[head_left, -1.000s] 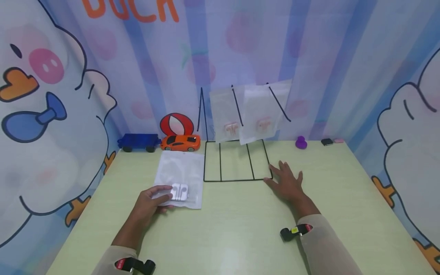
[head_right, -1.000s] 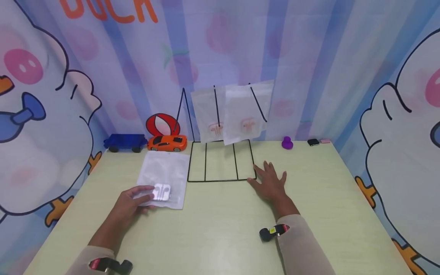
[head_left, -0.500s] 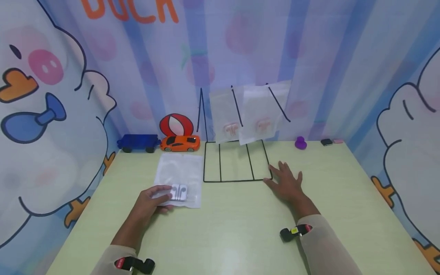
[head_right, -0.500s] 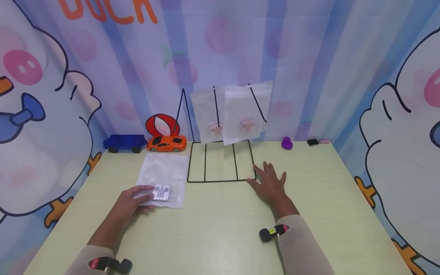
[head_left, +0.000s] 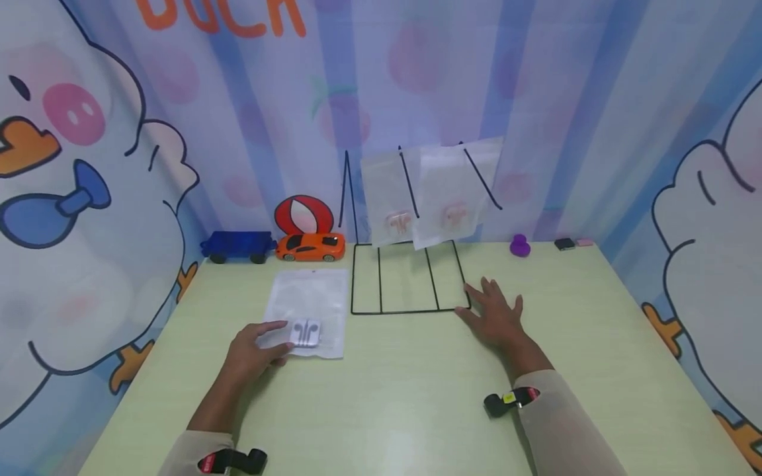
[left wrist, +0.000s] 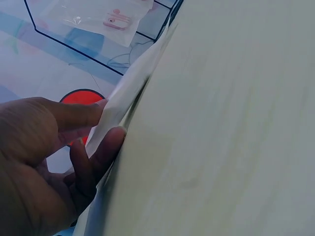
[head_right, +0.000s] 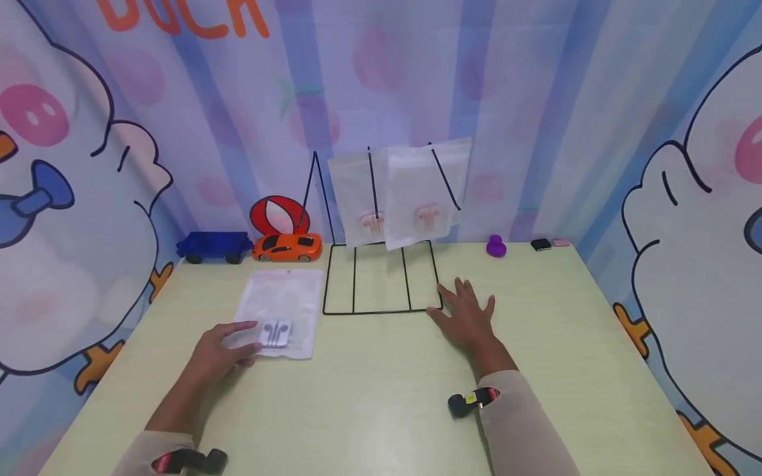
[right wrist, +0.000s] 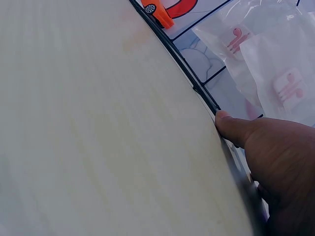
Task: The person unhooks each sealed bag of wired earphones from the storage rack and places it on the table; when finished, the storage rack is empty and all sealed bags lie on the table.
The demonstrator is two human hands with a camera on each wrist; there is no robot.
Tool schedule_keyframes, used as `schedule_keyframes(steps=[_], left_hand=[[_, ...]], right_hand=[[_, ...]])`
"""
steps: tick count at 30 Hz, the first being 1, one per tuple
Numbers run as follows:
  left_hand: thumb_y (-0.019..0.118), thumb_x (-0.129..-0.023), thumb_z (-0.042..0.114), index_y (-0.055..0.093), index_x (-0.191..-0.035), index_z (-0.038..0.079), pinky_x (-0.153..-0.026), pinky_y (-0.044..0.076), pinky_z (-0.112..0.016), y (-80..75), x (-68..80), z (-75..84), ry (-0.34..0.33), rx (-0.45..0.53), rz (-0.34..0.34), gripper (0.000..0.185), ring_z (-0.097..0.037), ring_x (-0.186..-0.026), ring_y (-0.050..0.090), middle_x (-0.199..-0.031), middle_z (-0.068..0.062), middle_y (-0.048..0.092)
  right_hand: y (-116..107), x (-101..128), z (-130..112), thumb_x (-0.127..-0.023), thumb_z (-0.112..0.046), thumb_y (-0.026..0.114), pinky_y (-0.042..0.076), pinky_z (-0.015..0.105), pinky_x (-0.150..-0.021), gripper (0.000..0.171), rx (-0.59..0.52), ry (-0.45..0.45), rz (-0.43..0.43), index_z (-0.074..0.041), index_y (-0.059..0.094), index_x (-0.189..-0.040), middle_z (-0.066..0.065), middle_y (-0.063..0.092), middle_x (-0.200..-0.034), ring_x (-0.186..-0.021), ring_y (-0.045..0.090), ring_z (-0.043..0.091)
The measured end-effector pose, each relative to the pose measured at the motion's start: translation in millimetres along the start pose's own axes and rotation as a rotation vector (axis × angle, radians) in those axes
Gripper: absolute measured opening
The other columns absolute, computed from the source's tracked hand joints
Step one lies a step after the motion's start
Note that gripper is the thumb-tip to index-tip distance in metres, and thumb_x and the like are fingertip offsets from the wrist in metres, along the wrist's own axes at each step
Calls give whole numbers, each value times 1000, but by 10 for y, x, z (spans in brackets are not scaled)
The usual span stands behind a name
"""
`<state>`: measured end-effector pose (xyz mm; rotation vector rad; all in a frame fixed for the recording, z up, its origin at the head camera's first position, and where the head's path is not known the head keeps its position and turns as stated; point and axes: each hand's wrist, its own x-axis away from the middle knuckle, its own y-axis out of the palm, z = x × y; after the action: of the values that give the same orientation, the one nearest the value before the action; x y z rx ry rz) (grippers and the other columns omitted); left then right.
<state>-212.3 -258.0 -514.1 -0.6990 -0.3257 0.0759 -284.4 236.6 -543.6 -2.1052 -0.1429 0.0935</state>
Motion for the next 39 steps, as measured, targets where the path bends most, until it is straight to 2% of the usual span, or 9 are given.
schedule_keyframes(steps=[3,6,13,17,21,27,30,39], left_hand=[[83,-97,29,60,-157,15,-131,29,-69,5,2,5,11,-34,13,65,-47,-150,41,-168,-28,41],[82,-98,31,59,-158,15,-131,29,-69,21,-9,-1,13,-78,29,67,-49,-154,39,-166,-27,41],[80,-99,39,57,-160,15,-126,36,-71,25,38,25,53,-236,49,69,-53,-151,43,-163,-31,43],[78,-99,45,54,-161,13,-116,46,-71,-36,132,86,54,-381,49,74,-55,-144,50,-160,-34,45],[77,-98,51,52,-162,12,-100,56,-66,-111,222,172,41,-504,67,78,-55,-132,59,-159,-34,46],[76,-98,55,51,-163,13,-80,62,-58,-135,264,317,74,-636,89,81,-51,-111,69,-162,-34,42],[75,-98,55,51,-164,14,-80,62,-59,-88,237,406,114,-690,99,81,-50,-112,69,-164,-33,40],[72,-97,61,48,-166,18,-97,60,-66,137,95,700,192,-756,149,85,-50,-132,58,-168,-28,41]], right_hand=[[-14,3,-8,-110,-56,53,-13,84,-125,72,3,4,0,-18,39,-171,25,16,-182,-170,6,48],[-14,3,-12,-111,-55,53,-13,84,-125,72,5,4,0,-18,39,-170,25,15,-182,-170,6,48],[-14,6,-9,-110,-54,55,-13,84,-125,72,1,6,-2,-18,39,-170,25,16,-182,-170,6,48],[-17,6,-5,-110,-55,55,-13,84,-125,72,2,3,-5,-19,39,-170,24,16,-182,-170,6,48],[-14,0,-5,-110,-55,55,-13,83,-126,72,-2,0,-1,-19,39,-170,24,16,-182,-171,6,48],[2,2,-11,-110,-55,56,-14,83,-126,72,-9,6,-3,-19,40,-170,24,16,-182,-171,5,47],[9,2,-9,-110,-55,56,-14,83,-126,72,-3,4,2,-19,40,-170,24,17,-182,-171,6,47],[-19,9,-14,-110,-55,56,-12,84,-126,72,-10,0,2,-19,40,-170,23,17,-182,-171,7,47]])
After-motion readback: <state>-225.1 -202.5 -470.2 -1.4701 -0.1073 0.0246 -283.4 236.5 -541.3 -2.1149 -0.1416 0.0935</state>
